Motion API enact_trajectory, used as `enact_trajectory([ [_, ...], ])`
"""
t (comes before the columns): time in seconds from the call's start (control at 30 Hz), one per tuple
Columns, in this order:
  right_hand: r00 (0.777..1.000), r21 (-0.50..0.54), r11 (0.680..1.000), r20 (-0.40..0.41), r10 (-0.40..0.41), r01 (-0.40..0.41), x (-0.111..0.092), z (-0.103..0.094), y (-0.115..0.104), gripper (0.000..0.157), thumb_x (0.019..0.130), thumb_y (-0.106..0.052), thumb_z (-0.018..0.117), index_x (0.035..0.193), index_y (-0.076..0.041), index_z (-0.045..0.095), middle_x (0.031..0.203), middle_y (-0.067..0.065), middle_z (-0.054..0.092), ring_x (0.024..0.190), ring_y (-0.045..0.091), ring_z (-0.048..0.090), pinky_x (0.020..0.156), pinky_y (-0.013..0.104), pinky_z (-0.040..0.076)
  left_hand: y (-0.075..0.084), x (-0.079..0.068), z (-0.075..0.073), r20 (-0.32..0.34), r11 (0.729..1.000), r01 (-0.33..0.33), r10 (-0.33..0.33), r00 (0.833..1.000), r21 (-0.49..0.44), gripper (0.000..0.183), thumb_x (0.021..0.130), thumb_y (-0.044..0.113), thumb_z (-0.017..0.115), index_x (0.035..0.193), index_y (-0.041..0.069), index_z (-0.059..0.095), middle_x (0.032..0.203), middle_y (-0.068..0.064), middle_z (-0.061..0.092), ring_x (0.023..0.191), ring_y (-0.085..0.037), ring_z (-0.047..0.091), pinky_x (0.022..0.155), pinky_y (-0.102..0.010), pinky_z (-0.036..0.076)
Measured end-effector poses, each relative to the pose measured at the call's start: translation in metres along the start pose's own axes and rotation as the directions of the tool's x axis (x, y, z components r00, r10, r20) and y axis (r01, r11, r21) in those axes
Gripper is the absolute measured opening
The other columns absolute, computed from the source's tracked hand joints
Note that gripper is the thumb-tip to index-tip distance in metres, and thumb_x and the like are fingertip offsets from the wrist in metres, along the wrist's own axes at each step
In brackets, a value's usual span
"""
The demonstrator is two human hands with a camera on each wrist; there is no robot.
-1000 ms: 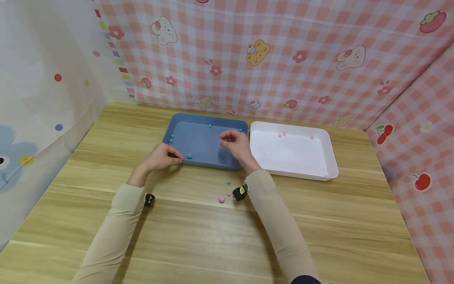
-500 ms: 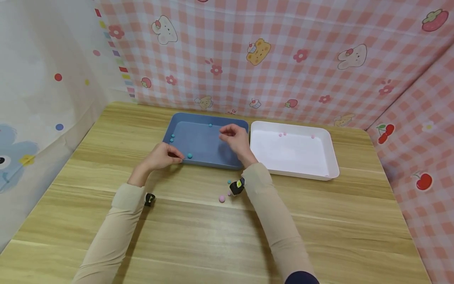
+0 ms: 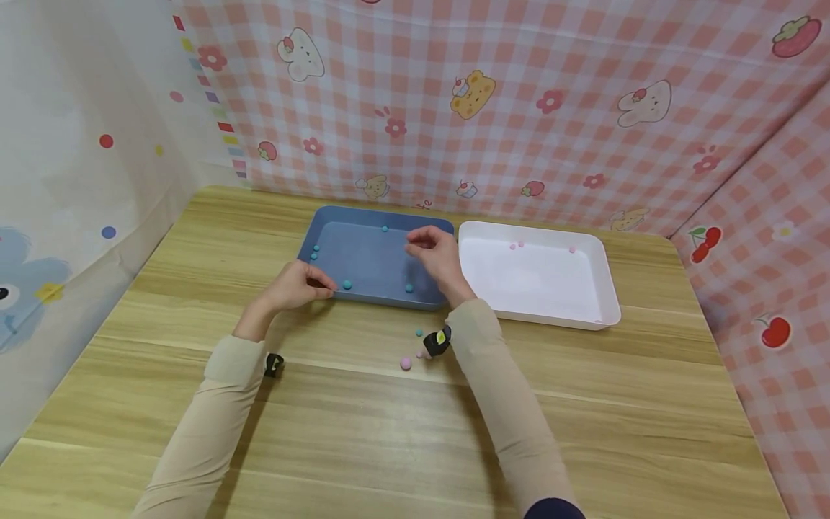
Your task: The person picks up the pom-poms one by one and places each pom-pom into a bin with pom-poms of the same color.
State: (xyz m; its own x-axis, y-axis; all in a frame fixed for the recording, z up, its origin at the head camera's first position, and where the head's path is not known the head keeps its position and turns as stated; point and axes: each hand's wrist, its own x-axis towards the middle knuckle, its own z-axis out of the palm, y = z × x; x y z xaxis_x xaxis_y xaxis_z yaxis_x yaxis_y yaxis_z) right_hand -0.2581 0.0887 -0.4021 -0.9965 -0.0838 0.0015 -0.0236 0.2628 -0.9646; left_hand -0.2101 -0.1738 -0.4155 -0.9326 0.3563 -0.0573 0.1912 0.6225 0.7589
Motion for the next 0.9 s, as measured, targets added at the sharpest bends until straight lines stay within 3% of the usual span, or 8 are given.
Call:
enact_trajectory([
  [0.33, 0.998, -0.001, 0.998, 0.039, -0.055, 0.055, -0.018, -0.004, -0.002, 0.015, 0.082, 0.004, 0.066, 0.097, 0.007, 0.064, 0.091, 0.012, 0.064, 0.075, 0.008, 0.056, 0.067, 0.018, 0.045, 0.001, -0.001, 0.000, -0.004, 1.000, 0.000, -0.001, 1.000, -0.007, 0.009, 0.081, -0.002, 0.067, 0.088, -0.005, 0.073, 0.087, -0.015, 0.070, 0.086, -0.027, 0.063, 0.076, -0.035, 0.050],
  [0.9, 0.985, -0.084, 0.993, 0.163, -0.063, 0.077, -0.063, -0.015, 0.000, 0.016, 0.084, 0.000, 0.066, 0.099, 0.007, 0.063, 0.093, 0.014, 0.065, 0.081, 0.013, 0.058, 0.068, 0.022, 0.046, 0.002, 0.000, 0.000, -0.005, 1.000, -0.006, 0.006, 1.000, -0.009, 0.009, 0.081, -0.002, 0.067, 0.087, -0.005, 0.073, 0.085, -0.015, 0.070, 0.083, -0.025, 0.063, 0.073, -0.030, 0.049],
])
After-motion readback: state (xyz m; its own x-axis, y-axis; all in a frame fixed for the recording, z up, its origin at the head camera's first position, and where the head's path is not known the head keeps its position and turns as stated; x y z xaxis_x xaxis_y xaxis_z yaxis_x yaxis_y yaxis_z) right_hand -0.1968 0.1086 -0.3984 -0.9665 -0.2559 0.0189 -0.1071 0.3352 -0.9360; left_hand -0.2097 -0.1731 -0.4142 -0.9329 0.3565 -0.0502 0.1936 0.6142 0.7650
